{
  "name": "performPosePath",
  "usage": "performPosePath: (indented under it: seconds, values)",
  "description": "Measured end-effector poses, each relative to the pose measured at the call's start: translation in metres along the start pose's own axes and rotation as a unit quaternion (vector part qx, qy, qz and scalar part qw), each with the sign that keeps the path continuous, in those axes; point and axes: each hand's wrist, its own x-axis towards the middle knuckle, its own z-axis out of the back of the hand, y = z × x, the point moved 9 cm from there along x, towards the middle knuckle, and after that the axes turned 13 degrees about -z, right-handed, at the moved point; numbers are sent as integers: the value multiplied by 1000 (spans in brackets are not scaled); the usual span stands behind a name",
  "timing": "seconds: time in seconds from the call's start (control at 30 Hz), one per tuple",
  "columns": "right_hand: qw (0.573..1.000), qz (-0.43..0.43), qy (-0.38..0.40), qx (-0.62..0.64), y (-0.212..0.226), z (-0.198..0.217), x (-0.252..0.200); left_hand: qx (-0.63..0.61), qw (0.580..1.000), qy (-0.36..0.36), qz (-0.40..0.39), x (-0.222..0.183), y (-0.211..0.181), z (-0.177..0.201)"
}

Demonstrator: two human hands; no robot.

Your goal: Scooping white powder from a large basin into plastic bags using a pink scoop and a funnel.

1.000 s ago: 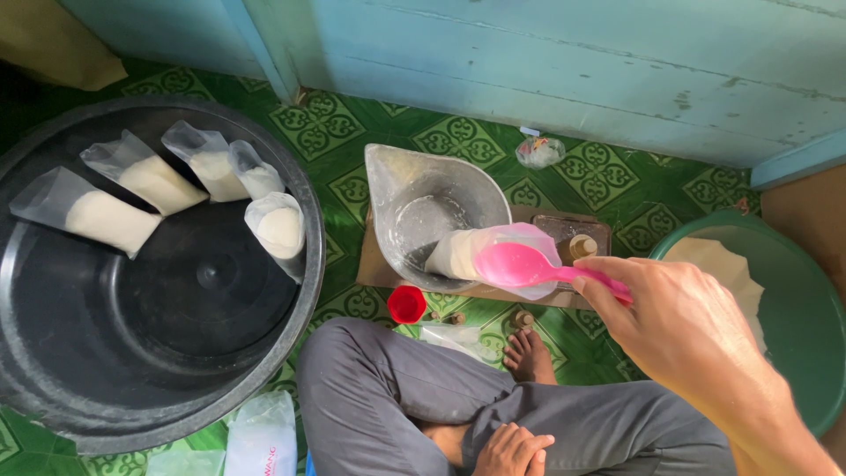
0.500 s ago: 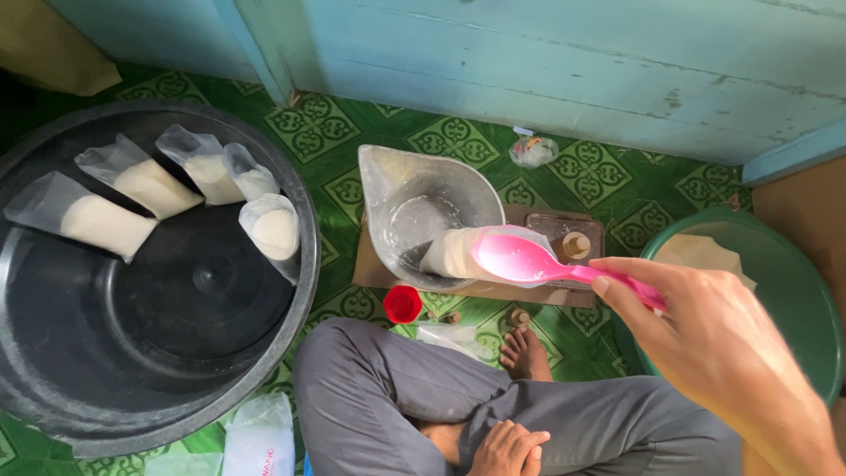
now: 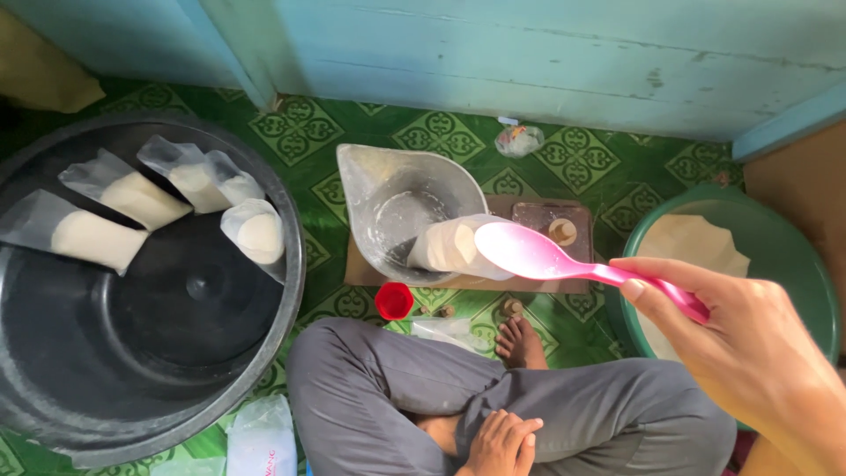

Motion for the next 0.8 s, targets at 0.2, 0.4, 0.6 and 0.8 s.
performPosePath:
  seconds: [0.2, 0.4, 0.6, 0.8]
  values:
    - [996, 34, -42, 73, -41, 7, 7, 19, 1000, 5, 1, 9, -4, 1]
    - [977, -22, -39, 207, -109, 7, 26, 41, 999, 19, 7, 3, 1, -13]
    - [952, -41, -100, 286, -209, -16, 61, 60, 998, 24, 7, -11, 8, -30]
    - [963, -163, -91, 193, -287, -61, 101, 71, 997, 29, 4, -18, 10, -41]
